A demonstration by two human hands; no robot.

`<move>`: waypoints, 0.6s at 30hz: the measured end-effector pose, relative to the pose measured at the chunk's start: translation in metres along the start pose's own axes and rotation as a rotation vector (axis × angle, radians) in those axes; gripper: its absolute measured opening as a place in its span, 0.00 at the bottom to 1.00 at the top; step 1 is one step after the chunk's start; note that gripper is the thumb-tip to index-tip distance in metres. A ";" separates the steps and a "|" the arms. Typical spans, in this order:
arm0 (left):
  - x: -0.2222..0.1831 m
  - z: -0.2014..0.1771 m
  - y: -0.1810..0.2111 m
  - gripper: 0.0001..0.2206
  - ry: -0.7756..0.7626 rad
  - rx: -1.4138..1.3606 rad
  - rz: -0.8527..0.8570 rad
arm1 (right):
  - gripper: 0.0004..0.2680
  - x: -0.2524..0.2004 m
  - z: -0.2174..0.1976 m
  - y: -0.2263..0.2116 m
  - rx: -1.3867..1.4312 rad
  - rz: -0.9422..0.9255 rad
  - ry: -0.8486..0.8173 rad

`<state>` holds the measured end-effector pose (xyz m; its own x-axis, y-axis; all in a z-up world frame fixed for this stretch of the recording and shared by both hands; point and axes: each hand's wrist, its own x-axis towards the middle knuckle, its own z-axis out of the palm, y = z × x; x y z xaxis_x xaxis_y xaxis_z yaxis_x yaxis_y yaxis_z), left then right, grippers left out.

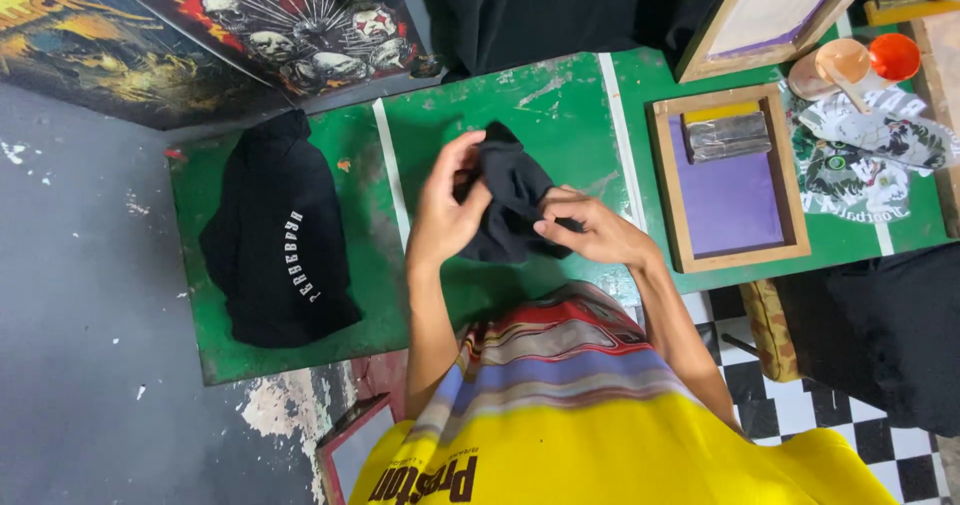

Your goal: The person manually aligns a t-shirt on a printing board, applies ink using a screen and squeegee, and then removes the shirt for inspection.

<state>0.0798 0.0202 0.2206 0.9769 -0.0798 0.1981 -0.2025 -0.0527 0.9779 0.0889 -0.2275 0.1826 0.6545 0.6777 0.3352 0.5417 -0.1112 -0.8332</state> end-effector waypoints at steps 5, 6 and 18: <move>-0.009 0.005 0.011 0.26 -0.160 0.383 0.314 | 0.08 -0.001 0.016 0.014 0.124 0.327 0.088; -0.015 0.005 -0.005 0.24 -0.358 0.181 0.171 | 0.08 -0.002 0.020 0.018 0.192 0.418 0.095; 0.004 -0.010 -0.003 0.10 0.081 0.234 0.253 | 0.12 0.022 0.016 -0.020 -0.065 0.295 0.047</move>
<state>0.0850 0.0296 0.2193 0.8942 -0.0403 0.4459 -0.4395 -0.2689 0.8570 0.0837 -0.1987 0.1994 0.8114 0.5751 0.1042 0.3561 -0.3452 -0.8683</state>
